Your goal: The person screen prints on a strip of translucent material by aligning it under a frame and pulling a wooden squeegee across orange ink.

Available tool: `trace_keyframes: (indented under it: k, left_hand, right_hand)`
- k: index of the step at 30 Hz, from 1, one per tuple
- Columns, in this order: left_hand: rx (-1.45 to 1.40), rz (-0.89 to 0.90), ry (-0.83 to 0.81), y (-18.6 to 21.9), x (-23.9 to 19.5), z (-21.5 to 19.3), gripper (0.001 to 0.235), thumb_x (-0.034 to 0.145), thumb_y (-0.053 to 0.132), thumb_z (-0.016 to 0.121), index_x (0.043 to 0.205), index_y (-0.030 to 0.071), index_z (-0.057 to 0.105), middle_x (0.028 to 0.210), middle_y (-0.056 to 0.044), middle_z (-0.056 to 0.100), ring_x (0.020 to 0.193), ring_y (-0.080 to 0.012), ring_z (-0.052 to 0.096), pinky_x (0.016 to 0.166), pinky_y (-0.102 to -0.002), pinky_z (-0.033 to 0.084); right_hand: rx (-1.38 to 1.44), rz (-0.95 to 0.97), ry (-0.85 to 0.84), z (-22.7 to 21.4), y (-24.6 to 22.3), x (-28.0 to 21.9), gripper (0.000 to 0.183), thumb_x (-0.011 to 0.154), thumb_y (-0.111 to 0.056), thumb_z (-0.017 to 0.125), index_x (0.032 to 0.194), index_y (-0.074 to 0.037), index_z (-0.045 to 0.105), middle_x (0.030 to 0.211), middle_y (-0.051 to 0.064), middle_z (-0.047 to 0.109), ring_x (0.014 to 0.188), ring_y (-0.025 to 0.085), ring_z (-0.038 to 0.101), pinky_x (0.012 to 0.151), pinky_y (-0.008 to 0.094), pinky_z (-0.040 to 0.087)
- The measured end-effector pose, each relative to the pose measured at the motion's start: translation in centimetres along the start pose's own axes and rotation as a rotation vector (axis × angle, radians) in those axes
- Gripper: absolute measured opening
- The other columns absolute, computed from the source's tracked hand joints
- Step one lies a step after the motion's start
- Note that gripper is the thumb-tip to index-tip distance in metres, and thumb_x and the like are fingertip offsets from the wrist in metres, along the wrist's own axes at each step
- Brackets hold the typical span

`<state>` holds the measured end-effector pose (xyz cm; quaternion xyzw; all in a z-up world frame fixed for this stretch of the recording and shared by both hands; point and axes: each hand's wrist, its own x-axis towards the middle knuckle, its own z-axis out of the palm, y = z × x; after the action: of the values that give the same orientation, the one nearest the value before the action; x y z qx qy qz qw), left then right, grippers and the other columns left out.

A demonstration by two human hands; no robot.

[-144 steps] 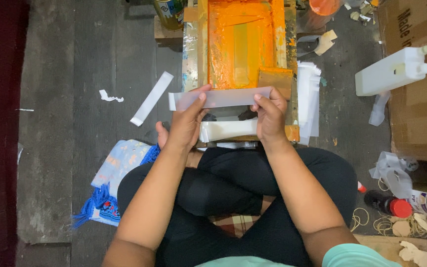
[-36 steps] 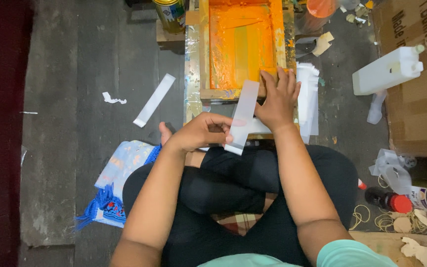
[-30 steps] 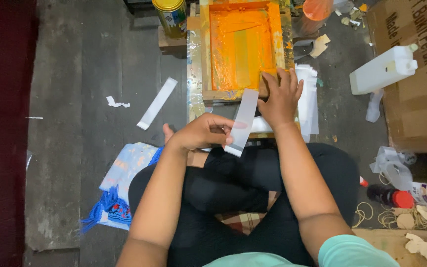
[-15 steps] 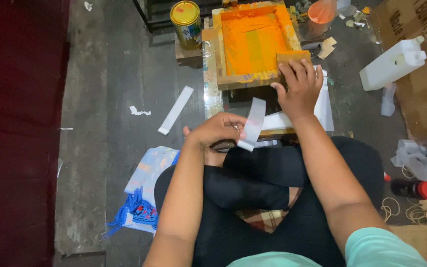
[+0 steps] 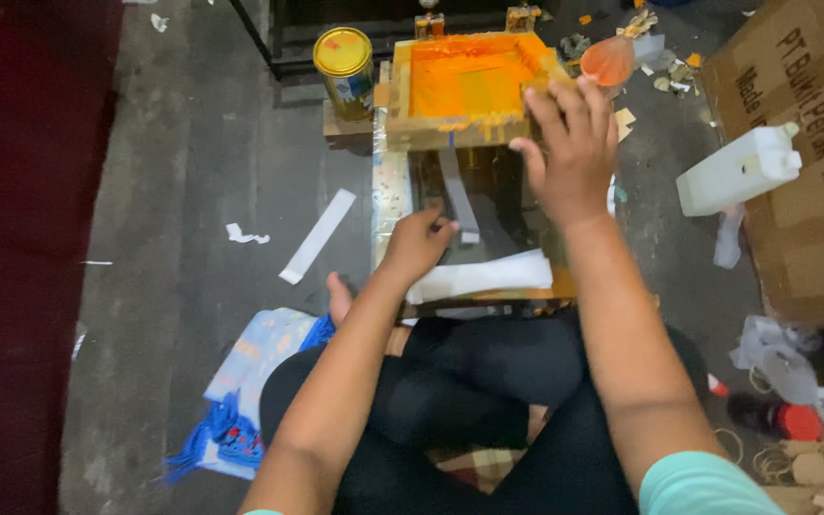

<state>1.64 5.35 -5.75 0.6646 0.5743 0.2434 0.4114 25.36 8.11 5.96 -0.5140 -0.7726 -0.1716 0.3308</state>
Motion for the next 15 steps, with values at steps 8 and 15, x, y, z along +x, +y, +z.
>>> trace_keyframes:
  k: [8, 15]
  left_hand:
    - [0.681, 0.202, -0.194, 1.9, -0.6, 1.0, 0.072, 0.101, 0.061, 0.045, 0.155, 0.013, 0.043, 0.158, -0.010, 0.045, 0.140, -0.0366, 0.043, 0.105, -0.058, 0.037]
    - [0.789, 0.363, -0.090, 2.1, -1.4, 2.4, 0.076, 0.101, 0.068, 0.041, 0.150, 0.011, 0.051, 0.156, -0.006, 0.048, 0.146, -0.0384, 0.035, 0.113, -0.068, 0.027]
  right_hand:
    - [0.067, -0.075, 0.062, 0.4, 1.1, -0.1, 0.040, 0.111, -0.030, 0.075, 0.143, -0.010, 0.064, 0.144, 0.015, 0.056, 0.139, 0.042, 0.041, 0.111, 0.064, 0.041]
    - [0.104, -0.076, 0.075, -0.2, 0.7, -0.3, 0.036, 0.111, -0.027, 0.074, 0.140, -0.008, 0.066, 0.139, 0.015, 0.059, 0.135, 0.039, 0.044, 0.111, 0.061, 0.043]
